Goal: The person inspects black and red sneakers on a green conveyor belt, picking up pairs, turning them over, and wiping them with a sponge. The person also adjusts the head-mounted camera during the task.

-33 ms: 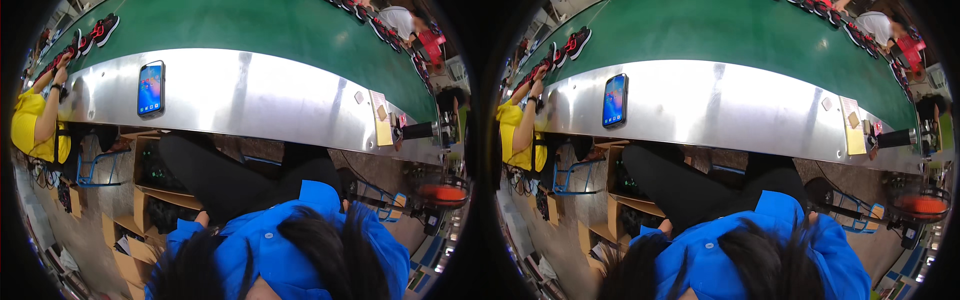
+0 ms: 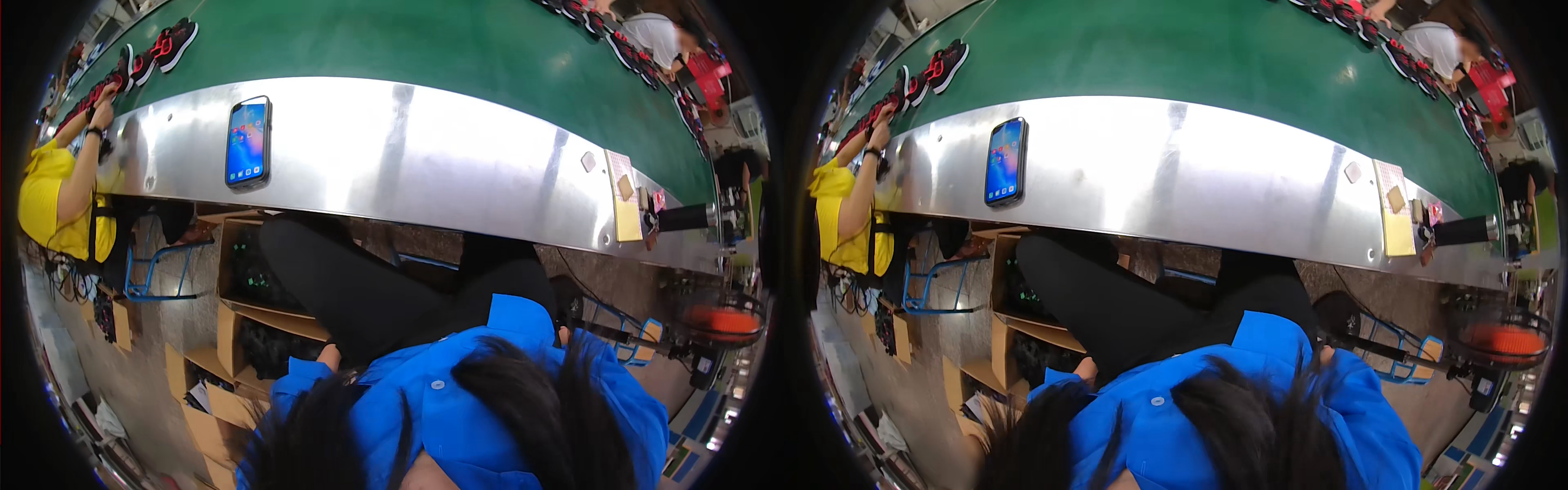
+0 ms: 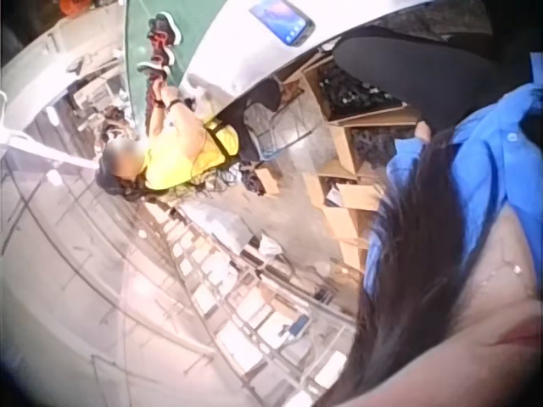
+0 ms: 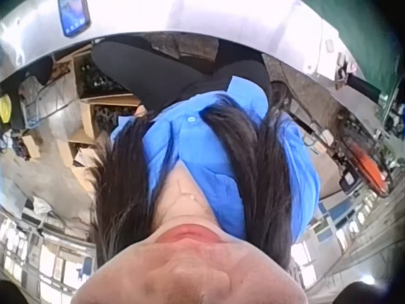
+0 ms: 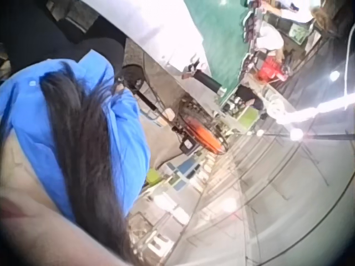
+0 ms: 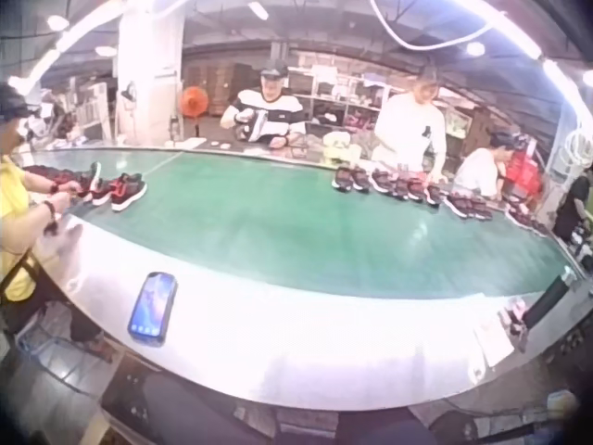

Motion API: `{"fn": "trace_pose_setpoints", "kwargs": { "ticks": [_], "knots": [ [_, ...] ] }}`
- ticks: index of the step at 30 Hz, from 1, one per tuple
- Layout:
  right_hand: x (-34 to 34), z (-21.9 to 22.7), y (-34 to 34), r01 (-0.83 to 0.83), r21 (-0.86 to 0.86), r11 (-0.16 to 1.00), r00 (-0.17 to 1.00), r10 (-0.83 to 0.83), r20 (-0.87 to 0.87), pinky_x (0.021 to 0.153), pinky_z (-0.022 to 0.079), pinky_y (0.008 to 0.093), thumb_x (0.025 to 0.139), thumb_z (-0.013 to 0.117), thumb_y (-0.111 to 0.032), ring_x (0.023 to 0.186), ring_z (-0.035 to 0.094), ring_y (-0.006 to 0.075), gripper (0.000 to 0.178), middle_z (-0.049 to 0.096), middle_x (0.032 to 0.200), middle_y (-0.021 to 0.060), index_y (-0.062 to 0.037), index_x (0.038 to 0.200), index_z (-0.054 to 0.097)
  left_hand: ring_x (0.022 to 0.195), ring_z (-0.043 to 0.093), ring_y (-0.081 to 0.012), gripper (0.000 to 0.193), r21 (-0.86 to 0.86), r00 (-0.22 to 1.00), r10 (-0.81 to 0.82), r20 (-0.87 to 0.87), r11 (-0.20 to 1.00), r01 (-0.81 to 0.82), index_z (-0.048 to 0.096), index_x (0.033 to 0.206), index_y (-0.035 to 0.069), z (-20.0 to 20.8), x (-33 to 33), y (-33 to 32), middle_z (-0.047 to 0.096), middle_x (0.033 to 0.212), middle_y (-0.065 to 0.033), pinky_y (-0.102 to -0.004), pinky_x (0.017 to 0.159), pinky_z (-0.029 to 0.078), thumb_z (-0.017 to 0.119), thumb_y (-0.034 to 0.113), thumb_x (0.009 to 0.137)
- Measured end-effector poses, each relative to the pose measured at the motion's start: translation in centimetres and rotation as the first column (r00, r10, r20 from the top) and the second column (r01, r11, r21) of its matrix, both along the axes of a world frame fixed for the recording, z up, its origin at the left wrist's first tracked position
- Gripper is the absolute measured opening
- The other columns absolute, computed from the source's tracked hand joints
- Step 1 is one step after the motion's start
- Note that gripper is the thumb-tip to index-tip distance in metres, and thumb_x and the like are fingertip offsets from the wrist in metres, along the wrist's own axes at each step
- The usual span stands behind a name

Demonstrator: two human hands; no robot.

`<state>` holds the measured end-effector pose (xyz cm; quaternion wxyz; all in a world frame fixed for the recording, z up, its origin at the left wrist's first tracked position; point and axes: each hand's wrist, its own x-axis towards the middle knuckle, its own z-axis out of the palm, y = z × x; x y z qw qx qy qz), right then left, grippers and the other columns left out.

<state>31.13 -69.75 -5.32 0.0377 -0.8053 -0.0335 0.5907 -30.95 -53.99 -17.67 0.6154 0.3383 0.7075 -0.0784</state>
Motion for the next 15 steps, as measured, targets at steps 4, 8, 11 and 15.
{"fn": "trace_pose_setpoints", "kwargs": {
  "ticks": [4,8,11,15],
  "knots": [
    [1.7,0.2,2.0,-0.060,-0.032,0.998,0.998,0.060,0.011,0.092,0.046,0.0408,0.099,0.043,-0.035,0.103,0.060,0.0259,0.038,0.065,0.108,0.0127,-0.0060,0.116,0.059,0.072,0.065,-0.0208,0.020,-0.009,0.999,0.047,-0.004,0.999,-0.047,0.066,0.093,0.005,1.5,0.0,-1.5,0.067,0.080,-0.0115,-0.0368,0.063,0.051,0.059,0.023,0.087],
    [3.0,-0.8,6.3,-0.144,-0.070,0.987,0.989,0.145,-0.003,0.092,0.046,0.0411,0.098,0.044,-0.035,0.102,0.060,0.0266,0.037,0.065,0.108,0.0132,-0.0062,0.115,0.060,0.072,0.065,-0.0209,0.021,-0.021,0.996,0.086,-0.010,0.996,-0.087,0.066,0.093,0.004,2.4,0.4,-1.4,0.067,0.080,-0.0117,-0.0370,0.063,0.051,0.060,0.023,0.087],
    [2.2,-2.2,11.5,-0.225,-0.066,0.972,0.974,0.225,-0.002,0.091,0.046,0.0414,0.098,0.044,-0.035,0.102,0.060,0.0271,0.037,0.065,0.107,0.0136,-0.0064,0.115,0.060,0.071,0.065,-0.0210,0.021,-0.041,0.995,0.098,-0.015,0.994,-0.099,0.066,0.092,0.004,2.8,0.8,1.4,0.067,0.080,-0.0119,-0.0371,0.063,0.051,0.060,0.023,0.086],
    [0.5,-3.4,20.2,-0.347,0.001,0.938,0.938,0.347,-0.021,0.091,0.046,0.0417,0.098,0.044,-0.035,0.101,0.061,0.0278,0.037,0.066,0.106,0.0140,-0.0066,0.114,0.061,0.071,0.065,-0.0210,0.021,-0.093,0.993,0.109,-0.047,0.989,-0.113,0.066,0.092,0.004,2.6,1.7,5.3,0.067,0.079,-0.0121,-0.0373,0.063,0.051,0.060,0.023,0.086]
  ]
}}
